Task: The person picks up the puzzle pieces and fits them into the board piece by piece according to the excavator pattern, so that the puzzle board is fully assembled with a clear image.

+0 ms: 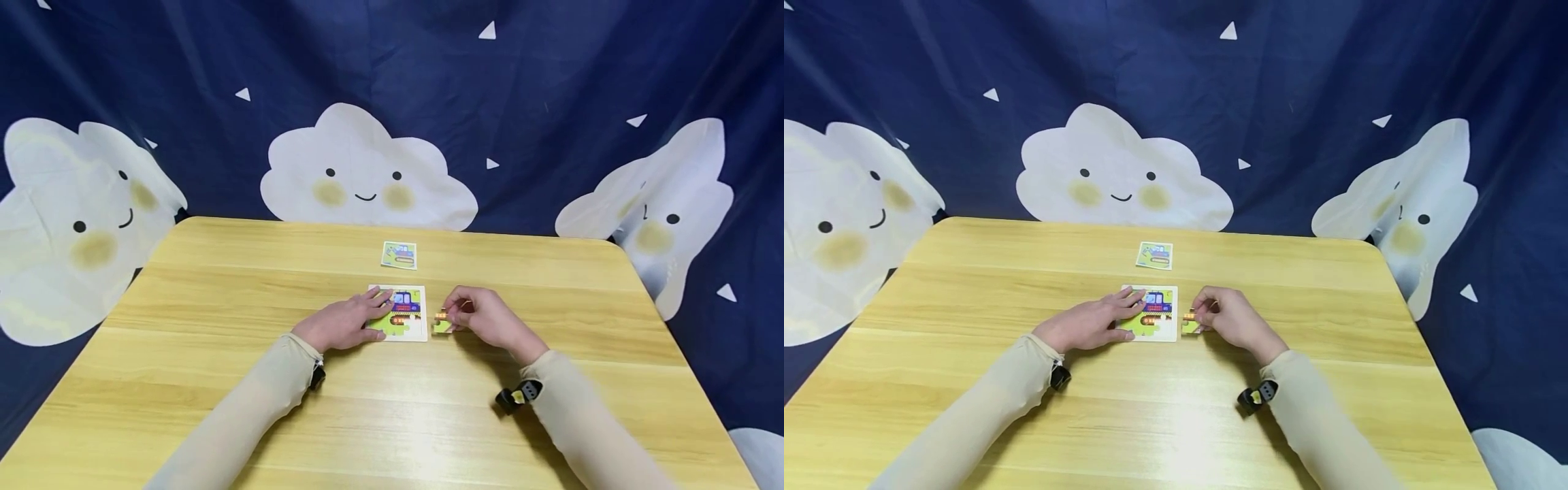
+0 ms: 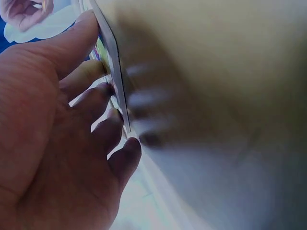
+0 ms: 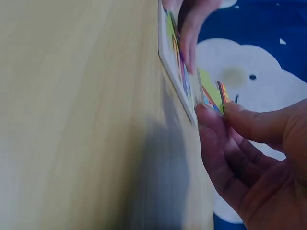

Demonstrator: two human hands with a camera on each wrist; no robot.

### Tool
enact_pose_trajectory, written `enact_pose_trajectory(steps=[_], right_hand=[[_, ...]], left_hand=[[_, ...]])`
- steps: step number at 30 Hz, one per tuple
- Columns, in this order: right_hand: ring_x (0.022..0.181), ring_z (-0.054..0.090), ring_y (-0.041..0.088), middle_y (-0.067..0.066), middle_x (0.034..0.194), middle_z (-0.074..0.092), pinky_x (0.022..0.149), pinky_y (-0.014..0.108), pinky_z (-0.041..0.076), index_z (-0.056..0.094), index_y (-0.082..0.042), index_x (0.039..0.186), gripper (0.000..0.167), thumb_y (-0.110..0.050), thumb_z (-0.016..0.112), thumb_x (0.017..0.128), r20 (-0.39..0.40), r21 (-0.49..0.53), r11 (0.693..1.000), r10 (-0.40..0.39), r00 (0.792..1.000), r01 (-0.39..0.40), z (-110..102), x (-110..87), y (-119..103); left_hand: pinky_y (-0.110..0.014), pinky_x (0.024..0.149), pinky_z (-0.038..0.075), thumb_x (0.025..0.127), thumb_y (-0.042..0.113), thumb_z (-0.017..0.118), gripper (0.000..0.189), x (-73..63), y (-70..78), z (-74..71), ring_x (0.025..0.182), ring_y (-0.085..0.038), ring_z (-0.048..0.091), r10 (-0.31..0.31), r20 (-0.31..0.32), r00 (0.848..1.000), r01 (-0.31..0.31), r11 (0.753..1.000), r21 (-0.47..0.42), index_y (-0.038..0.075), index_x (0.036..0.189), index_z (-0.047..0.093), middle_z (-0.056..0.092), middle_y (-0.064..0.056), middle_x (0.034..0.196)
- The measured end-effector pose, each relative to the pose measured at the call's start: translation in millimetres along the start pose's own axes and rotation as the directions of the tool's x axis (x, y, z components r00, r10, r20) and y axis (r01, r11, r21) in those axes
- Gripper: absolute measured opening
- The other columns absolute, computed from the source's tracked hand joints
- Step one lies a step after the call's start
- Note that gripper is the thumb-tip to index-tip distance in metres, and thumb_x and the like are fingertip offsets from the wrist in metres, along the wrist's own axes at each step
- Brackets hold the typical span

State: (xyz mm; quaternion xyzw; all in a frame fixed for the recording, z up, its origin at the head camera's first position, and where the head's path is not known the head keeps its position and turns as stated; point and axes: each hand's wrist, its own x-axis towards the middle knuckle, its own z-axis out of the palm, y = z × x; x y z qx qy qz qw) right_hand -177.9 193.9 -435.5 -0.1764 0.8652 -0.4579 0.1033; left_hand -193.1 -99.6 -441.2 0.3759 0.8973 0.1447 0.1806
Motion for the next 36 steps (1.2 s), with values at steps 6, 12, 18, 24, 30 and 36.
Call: enact_pose_trajectory(steps=[6,12,18,24,30,36], right_hand=[[0.075,0.064,0.023,0.008,0.083,0.062,0.064,0.035,0.058,0.067,0.001,0.096,0.013,0.011,0.062,0.089,0.028,0.105,0.992,0.06,0.998,-0.063,19.6,12.4,-10.4],[0.067,0.065,0.023,0.01,0.078,0.062,0.06,0.036,0.057,0.065,0.002,0.093,0.01,0.011,0.06,0.091,0.065,0.116,0.987,0.101,0.993,-0.108,32.5,22.7,-16.2],[0.065,0.065,0.022,0.011,0.077,0.061,0.057,0.034,0.058,0.064,0.004,0.092,0.01,0.012,0.06,0.091,0.05,0.128,0.983,0.13,0.99,-0.135,39.0,26.8,-15.7],[0.063,0.063,0.021,0.01,0.078,0.059,0.055,0.033,0.058,0.064,0.004,0.094,0.009,0.011,0.06,0.091,0.039,0.103,0.981,0.16,0.986,-0.163,44.1,26.3,-17.9],[0.061,0.063,0.021,0.009,0.078,0.06,0.054,0.032,0.057,0.063,0.002,0.093,0.007,0.009,0.06,0.092,0.029,0.058,0.982,0.179,0.983,-0.181,45.9,25.9,-21.6],[0.061,0.064,0.021,0.01,0.077,0.06,0.056,0.03,0.057,0.062,0.001,0.089,0.011,0.011,0.061,0.091,0.014,0.057,0.979,0.198,0.98,-0.198,47.7,26.6,-21.9]], left_hand=[[-0.049,0.115,0.02,0.1,0.038,0.056,0.063,0.7,-0.3,1.9,0.147,-0.029,0.009,-0.017,-0.005,1.0,0.017,1.0,-0.016,0.01,0.152,0.034,0.013,-0.005,0.162],[-0.05,0.114,0.02,0.1,0.037,0.057,0.063,-0.2,-0.3,-0.6,0.147,-0.031,0.01,0.0,-0.02,1.0,0.0,1.0,-0.016,0.008,0.151,0.035,0.015,-0.007,0.162],[-0.05,0.114,0.019,0.099,0.037,0.058,0.063,0.4,1.1,-1.5,0.147,-0.031,0.01,0.001,-0.015,1.0,-0.001,1.0,-0.016,0.008,0.151,0.035,0.015,-0.007,0.161],[-0.05,0.114,0.019,0.099,0.036,0.058,0.063,0.8,0.5,1.2,0.147,-0.031,0.009,0.0,-0.023,1.0,-0.001,1.0,-0.029,0.009,0.151,0.035,0.015,-0.007,0.162],[-0.051,0.114,0.019,0.099,0.036,0.058,0.063,0.4,0.1,3.1,0.147,-0.031,0.008,-0.007,-0.03,1.0,0.005,0.999,-0.038,0.009,0.151,0.035,0.015,-0.007,0.162],[-0.051,0.114,0.019,0.099,0.036,0.058,0.063,0.3,0.6,3.9,0.147,-0.031,0.008,0.001,-0.036,0.999,-0.003,0.999,-0.041,0.008,0.151,0.035,0.015,-0.008,0.161]])
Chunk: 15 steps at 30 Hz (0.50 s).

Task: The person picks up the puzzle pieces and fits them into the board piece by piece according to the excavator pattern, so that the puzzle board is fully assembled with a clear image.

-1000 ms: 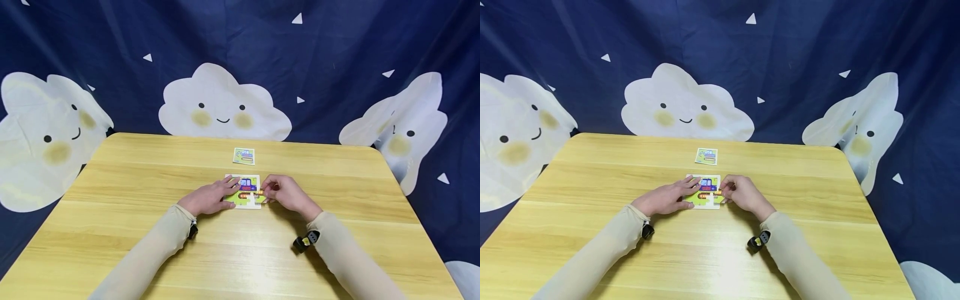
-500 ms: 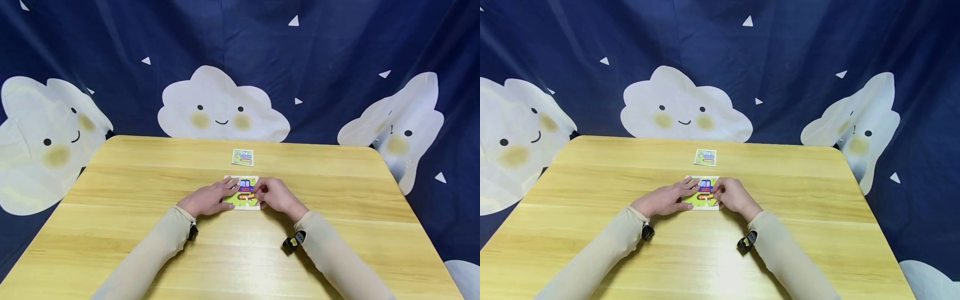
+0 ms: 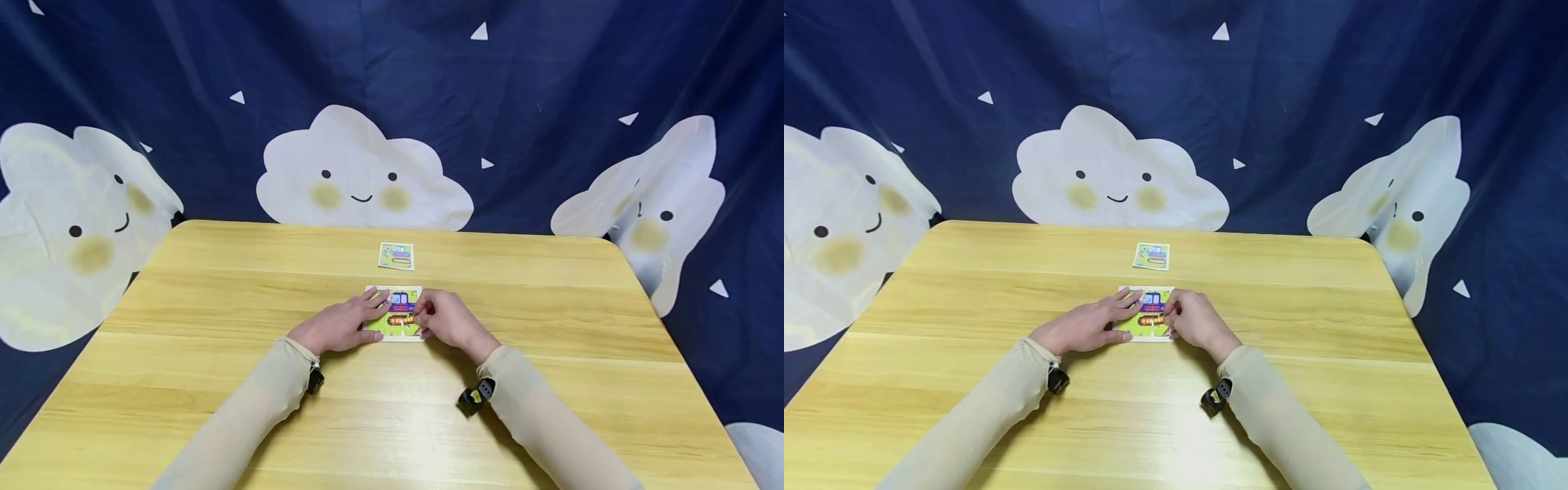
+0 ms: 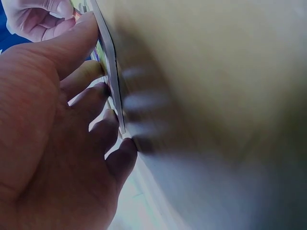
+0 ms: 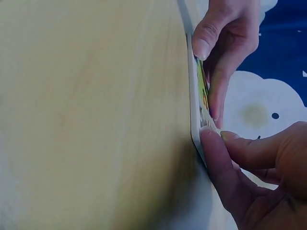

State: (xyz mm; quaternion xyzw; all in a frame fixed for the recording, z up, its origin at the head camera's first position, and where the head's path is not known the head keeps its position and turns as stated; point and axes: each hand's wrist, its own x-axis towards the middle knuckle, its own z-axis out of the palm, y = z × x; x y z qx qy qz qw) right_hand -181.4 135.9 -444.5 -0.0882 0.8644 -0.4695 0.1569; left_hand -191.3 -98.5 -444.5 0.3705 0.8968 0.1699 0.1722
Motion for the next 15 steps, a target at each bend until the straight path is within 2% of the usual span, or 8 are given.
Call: enact_pose_trajectory(steps=[11,15], right_hand=[[0.056,0.062,0.018,0.006,0.072,0.062,0.052,0.031,0.054,0.06,-0.004,0.085,0.013,0.006,0.065,0.091,0.009,-0.087,0.996,-0.01,1.0,0.011,3.8,2.0,-1.1],[0.06,0.06,0.014,0.002,0.074,0.061,0.059,0.03,0.052,0.062,-0.008,0.081,0.015,0.002,0.069,0.089,-0.006,-0.205,0.978,-0.045,0.999,0.043,3.2,2.4,-0.5]], left_hand=[[-0.051,0.114,0.019,0.099,0.035,0.058,0.063,-0.5,-1.0,0.3,0.147,-0.032,0.007,0.0,-0.002,1.0,0.0,1.0,-0.01,0.008,0.151,0.034,0.015,-0.007,0.162],[-0.051,0.114,0.019,0.1,0.035,0.058,0.063,-0.2,-1.1,0.9,0.147,-0.031,0.007,0.003,-0.003,1.0,-0.003,1.0,-0.011,0.007,0.151,0.034,0.015,-0.007,0.162]])
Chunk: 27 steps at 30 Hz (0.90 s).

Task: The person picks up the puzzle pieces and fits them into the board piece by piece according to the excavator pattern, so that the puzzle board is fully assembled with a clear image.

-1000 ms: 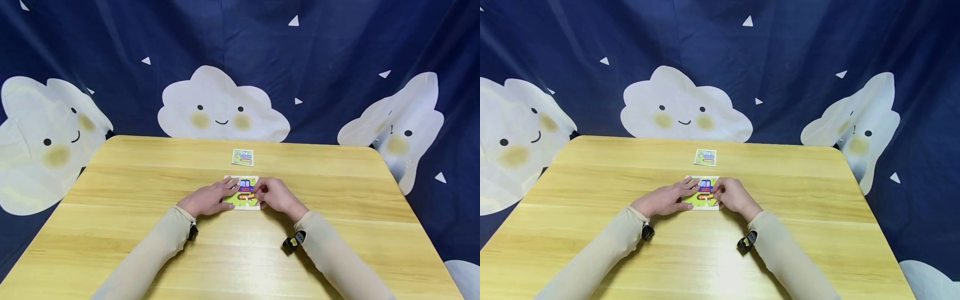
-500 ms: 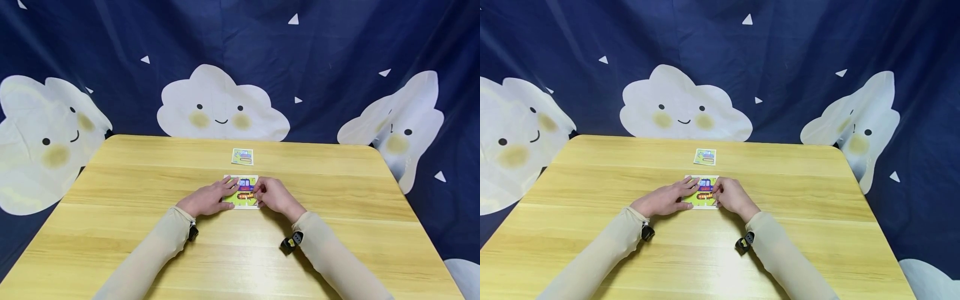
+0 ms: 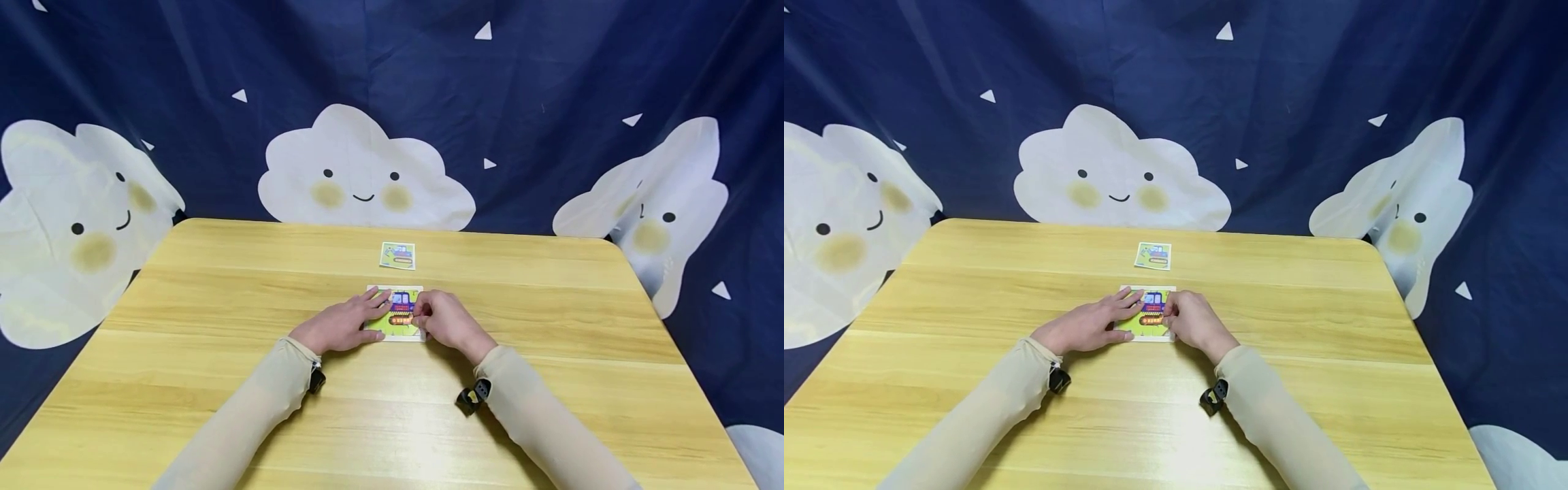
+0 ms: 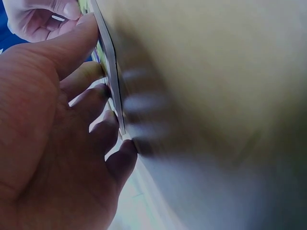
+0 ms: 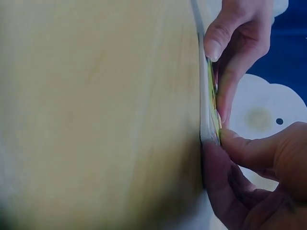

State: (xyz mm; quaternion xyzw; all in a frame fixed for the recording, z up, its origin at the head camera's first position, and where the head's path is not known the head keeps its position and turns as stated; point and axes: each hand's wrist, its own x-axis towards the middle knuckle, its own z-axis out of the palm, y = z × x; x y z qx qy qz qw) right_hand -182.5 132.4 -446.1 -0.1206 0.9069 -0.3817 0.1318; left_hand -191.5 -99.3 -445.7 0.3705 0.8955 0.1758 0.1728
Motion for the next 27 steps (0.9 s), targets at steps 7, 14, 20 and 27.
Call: enact_pose_trajectory(steps=[7,14,20,27], right_hand=[[0.073,0.054,0.016,-0.001,0.08,0.056,0.069,0.032,0.049,0.063,-0.013,0.074,0.019,-0.003,0.075,0.085,-0.032,-0.158,0.985,-0.081,0.996,0.075,0.2,0.5,-0.4],[0.071,0.053,0.016,-0.003,0.078,0.054,0.067,0.032,0.047,0.061,-0.013,0.074,0.021,-0.007,0.08,0.081,-0.042,-0.231,0.967,-0.123,0.992,0.11,-0.8,2.9,-0.1],[0.074,0.055,0.014,-0.002,0.082,0.057,0.071,0.031,0.049,0.062,-0.011,0.083,0.017,-0.003,0.077,0.083,0.004,-0.204,0.97,-0.132,0.991,0.13,-3.8,1.2,0.7],[0.077,0.053,0.015,0.002,0.091,0.056,0.07,0.029,0.048,0.072,-0.004,0.108,0.022,-0.007,0.076,0.086,0.077,-0.293,0.907,-0.292,0.953,0.302,-11.5,-12.6,8.6]], left_hand=[[-0.051,0.115,0.018,0.1,0.034,0.057,0.062,-0.9,0.4,-0.1,0.147,-0.032,0.008,-0.003,-0.007,1.0,0.003,1.0,0.007,0.007,0.151,0.034,0.015,-0.008,0.161],[-0.051,0.115,0.018,0.1,0.034,0.057,0.063,-0.2,1.4,0.0,0.147,-0.032,0.008,0.001,-0.005,1.0,-0.001,1.0,0.005,0.006,0.151,0.034,0.015,-0.009,0.161],[-0.05,0.115,0.016,0.1,0.034,0.058,0.063,0.1,1.5,-0.4,0.147,-0.031,0.007,-0.009,0.001,1.0,0.009,1.0,0.002,0.006,0.151,0.034,0.015,-0.008,0.162],[-0.05,0.115,0.015,0.1,0.034,0.057,0.063,0.9,0.2,0.4,0.147,-0.032,0.007,-0.001,0.002,1.0,0.001,1.0,0.01,0.007,0.152,0.033,0.015,-0.009,0.161]])
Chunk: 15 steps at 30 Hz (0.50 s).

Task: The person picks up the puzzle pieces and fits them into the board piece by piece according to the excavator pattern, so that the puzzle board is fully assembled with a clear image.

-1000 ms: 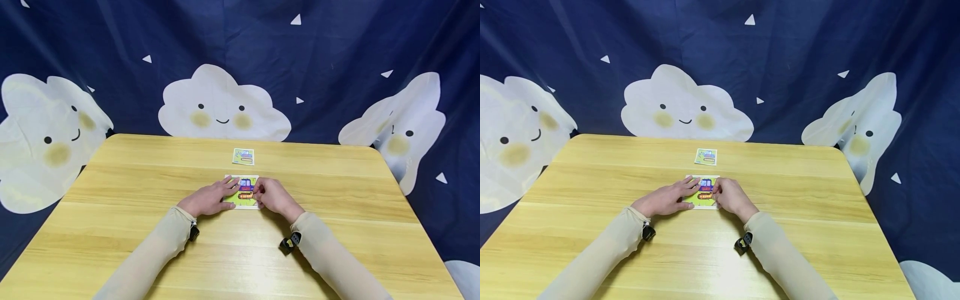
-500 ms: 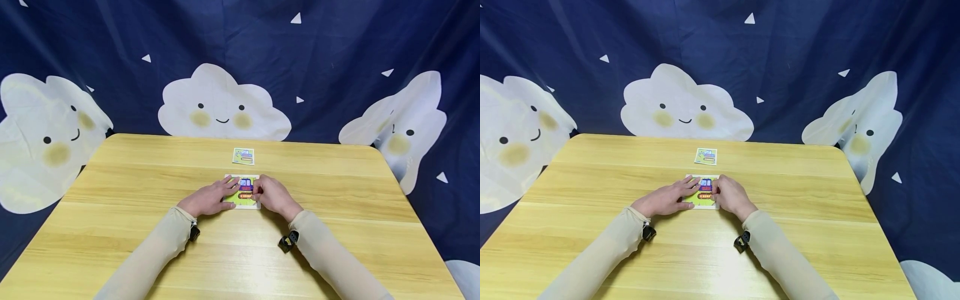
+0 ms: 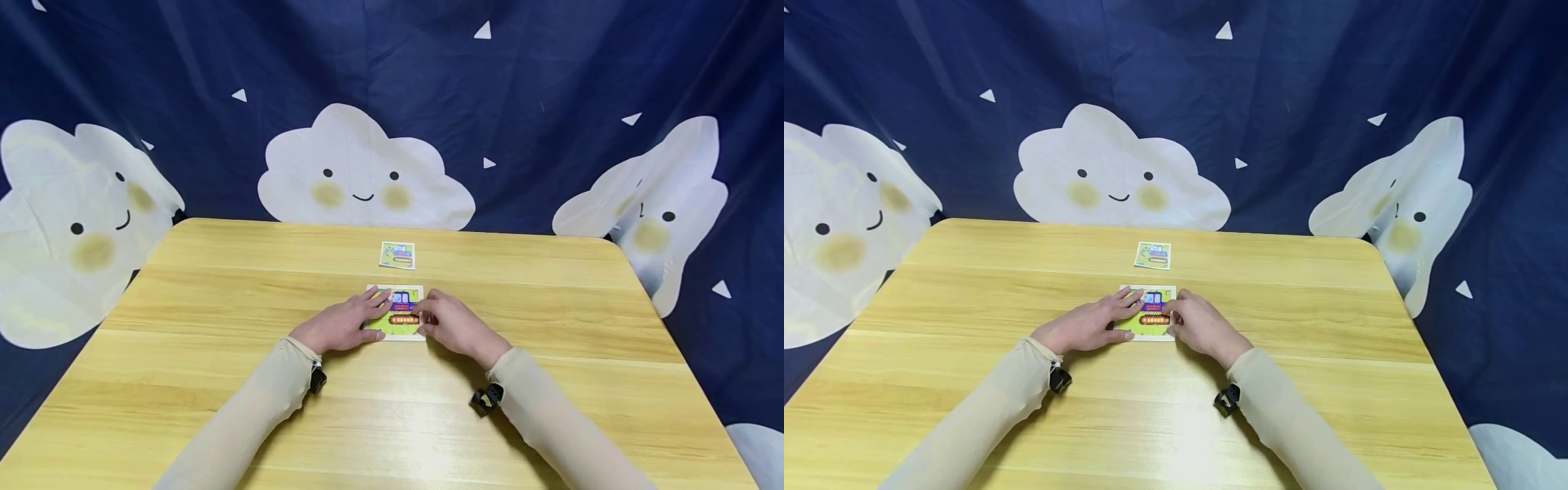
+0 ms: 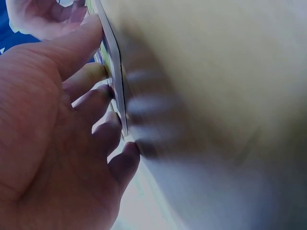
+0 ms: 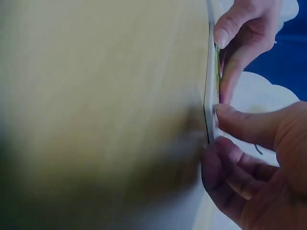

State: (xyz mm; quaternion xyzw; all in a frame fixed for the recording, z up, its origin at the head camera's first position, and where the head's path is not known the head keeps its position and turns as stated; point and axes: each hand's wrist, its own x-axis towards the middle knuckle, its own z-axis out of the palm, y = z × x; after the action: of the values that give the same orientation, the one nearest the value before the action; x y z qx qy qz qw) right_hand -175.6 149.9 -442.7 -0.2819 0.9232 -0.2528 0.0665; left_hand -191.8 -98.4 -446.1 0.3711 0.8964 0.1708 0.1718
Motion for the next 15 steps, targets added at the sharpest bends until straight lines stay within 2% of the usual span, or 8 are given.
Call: enact_pose_trajectory(steps=[3,6,11,15], right_hand=[[0.079,0.054,0.014,0.003,0.097,0.055,0.07,0.027,0.049,0.073,-0.004,0.115,0.027,-0.008,0.073,0.089,0.018,-0.083,0.988,-0.126,0.992,0.127,-3.7,-10.8,2.8],[0.084,0.053,0.013,0.002,0.1,0.055,0.073,0.028,0.05,0.072,-0.005,0.119,0.027,-0.01,0.07,0.092,0.046,-0.158,0.963,-0.213,0.976,0.218,-6.3,-18.8,4.1],[0.085,0.052,0.014,0.002,0.1,0.054,0.074,0.029,0.05,0.07,-0.004,0.122,0.029,-0.012,0.066,0.095,0.053,-0.219,0.931,-0.287,0.956,0.292,-5.8,-22.7,4.6],[0.083,0.051,0.015,0.001,0.097,0.053,0.07,0.029,0.048,0.068,-0.003,0.125,0.031,-0.014,0.065,0.096,0.064,-0.242,0.923,-0.293,0.954,0.3,-4.2,-21.6,5.0]], left_hand=[[-0.05,0.115,0.015,0.099,0.033,0.058,0.064,0.2,0.4,-0.4,0.147,-0.032,0.007,-0.001,0.0,1.0,0.001,1.0,-0.004,0.007,0.151,0.033,0.015,-0.009,0.161],[-0.049,0.115,0.015,0.099,0.034,0.059,0.065,0.0,0.6,-0.2,0.147,-0.032,0.007,-0.005,-0.002,1.0,0.005,1.0,-0.01,0.007,0.151,0.033,0.016,-0.009,0.161],[-0.049,0.115,0.015,0.099,0.033,0.059,0.064,-0.8,1.2,-0.7,0.147,-0.032,0.008,-0.013,0.0,1.0,0.013,1.0,-0.004,0.007,0.151,0.033,0.015,-0.009,0.161],[-0.05,0.115,0.015,0.099,0.034,0.058,0.064,-0.6,2.2,-1.7,0.147,-0.032,0.007,-0.011,0.003,1.0,0.011,1.0,-0.002,0.007,0.151,0.033,0.015,-0.009,0.161]])
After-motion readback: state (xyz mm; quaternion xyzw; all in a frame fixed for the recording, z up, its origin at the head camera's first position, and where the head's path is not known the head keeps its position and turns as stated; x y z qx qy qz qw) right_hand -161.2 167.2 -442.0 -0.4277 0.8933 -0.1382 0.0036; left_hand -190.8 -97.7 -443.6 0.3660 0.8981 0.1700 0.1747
